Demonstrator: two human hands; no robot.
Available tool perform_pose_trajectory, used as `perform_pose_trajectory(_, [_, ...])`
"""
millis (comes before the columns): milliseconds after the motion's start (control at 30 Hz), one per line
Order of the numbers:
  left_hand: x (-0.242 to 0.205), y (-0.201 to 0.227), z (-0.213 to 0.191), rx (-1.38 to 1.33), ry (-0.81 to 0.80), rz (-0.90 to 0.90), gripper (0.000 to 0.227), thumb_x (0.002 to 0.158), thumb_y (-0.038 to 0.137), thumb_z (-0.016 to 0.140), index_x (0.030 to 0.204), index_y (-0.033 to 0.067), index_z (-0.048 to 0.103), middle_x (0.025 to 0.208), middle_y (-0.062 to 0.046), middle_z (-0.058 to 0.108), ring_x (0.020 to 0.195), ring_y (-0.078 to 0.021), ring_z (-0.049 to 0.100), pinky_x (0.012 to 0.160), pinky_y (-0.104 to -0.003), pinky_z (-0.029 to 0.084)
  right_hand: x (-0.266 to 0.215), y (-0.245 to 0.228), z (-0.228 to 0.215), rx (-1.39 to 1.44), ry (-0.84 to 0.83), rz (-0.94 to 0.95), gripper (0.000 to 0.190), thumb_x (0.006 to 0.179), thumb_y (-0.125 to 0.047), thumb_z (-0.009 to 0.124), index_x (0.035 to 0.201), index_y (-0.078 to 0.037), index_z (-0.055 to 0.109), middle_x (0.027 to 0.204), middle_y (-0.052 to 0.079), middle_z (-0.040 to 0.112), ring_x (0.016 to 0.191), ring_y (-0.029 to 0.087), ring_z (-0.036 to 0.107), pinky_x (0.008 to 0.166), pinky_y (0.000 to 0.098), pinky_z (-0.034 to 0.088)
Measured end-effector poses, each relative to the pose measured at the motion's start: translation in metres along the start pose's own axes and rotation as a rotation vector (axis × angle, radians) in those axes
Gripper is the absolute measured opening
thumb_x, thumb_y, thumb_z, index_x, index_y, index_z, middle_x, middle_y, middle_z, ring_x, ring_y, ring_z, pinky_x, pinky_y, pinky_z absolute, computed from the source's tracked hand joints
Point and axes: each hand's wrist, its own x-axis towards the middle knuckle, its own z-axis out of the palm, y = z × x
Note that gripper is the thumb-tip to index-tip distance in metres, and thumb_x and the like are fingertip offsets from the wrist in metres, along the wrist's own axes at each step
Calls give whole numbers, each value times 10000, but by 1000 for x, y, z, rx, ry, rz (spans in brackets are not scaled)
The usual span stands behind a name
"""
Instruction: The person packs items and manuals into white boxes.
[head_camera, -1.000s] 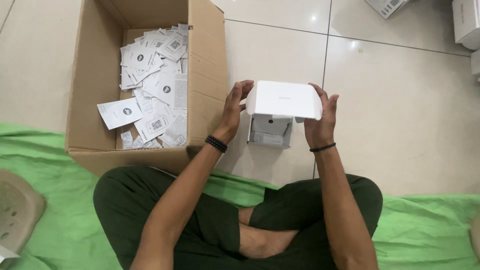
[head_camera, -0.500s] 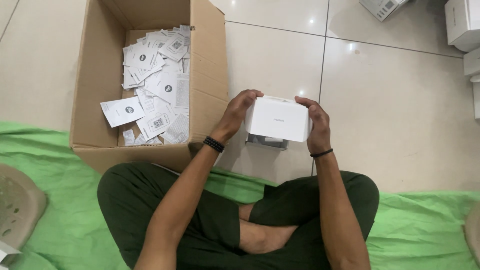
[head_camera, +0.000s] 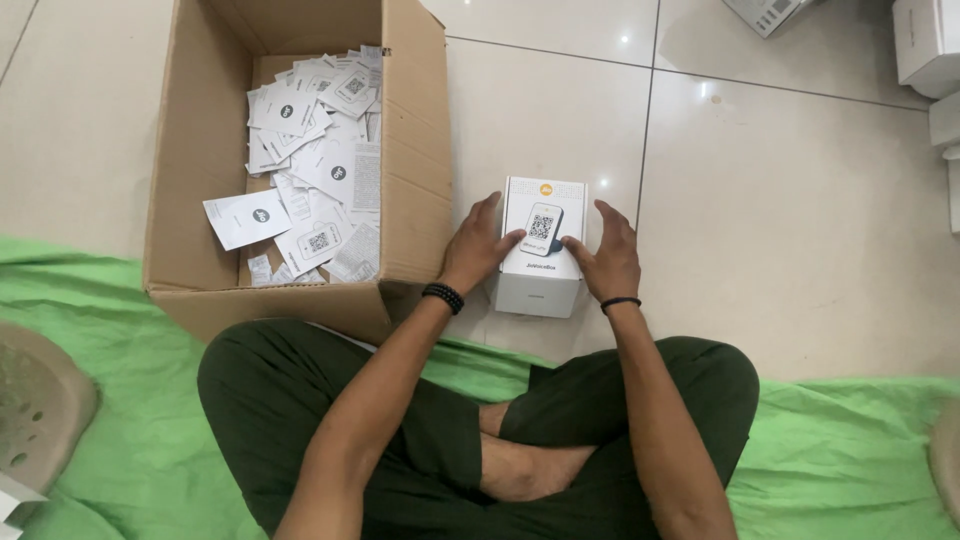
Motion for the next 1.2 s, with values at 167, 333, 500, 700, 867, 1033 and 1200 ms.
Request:
perform_pose_trajectory(167, [-5,8,15,-463,-186,-76,887,895,457,699,1559,55,270,1521,-198,438,1278,-333,592,1034,-445,530,-9,5,-1,-104,202,-14,659,881,-268,813,1441,-118,500,1467,138,541,1415,362,450,1124,514,411])
perform_pose_trajectory(333, [-13,25,12,-503,-185,44,810,947,424,676,1554,35,306,1488,-202,526,1314,-320,583,1052,-434,513,-18,23,-2,-112,495,-3,665,923,-127,763,1511,-94,453,1545,159,474,1507,398,350,1208,562,302])
perform_pose_trajectory(500, [-5,24,0,-114,79,259,652,981,352,690,1504,44,454,1506,-193,522,1404,-367,492,1159,-461,423,-25,48,20,352,391,321,876,886,-188,787,1561,-45,249,1592,238,281,1479,416,279,1209,495,275])
perform_pose_trajectory(700, [21,53,-100,557,307,311,615,888,303,749,1417,72,536,1526,-182,417,1442,-374,340,1184,-553,328,-9,74,43,642,478,361,802,973,-208,683,1594,-44,202,1577,198,400,1460,341,427,1223,414,323])
perform_pose_trajectory(867, [46,22,-134,802,263,132,692,802,261,775,1418,74,521,1561,-207,340,1482,-383,259,1155,-582,283,35,82,49,657,587,456,705,1043,-219,609,1609,-75,215,1634,167,341,1473,330,386,1223,416,307])
perform_pose_trajectory(1033, [43,21,-141,600,231,127,775,759,281,800,1445,70,508,1581,-208,337,1507,-363,244,1201,-530,263,168,84,107,665,910,432,696,1058,-249,633,1613,-88,246,1615,184,342,1477,342,449,1243,427,424])
perform_pose_trajectory(1200, [41,25,-144,518,229,158,745,771,374,799,1399,71,536,1555,-212,364,1500,-370,260,1215,-545,245,331,-33,143,1303,-400,189,809,1052,-593,390,1641,-200,-1,1737,98,130,1574,285,220,1264,495,313])
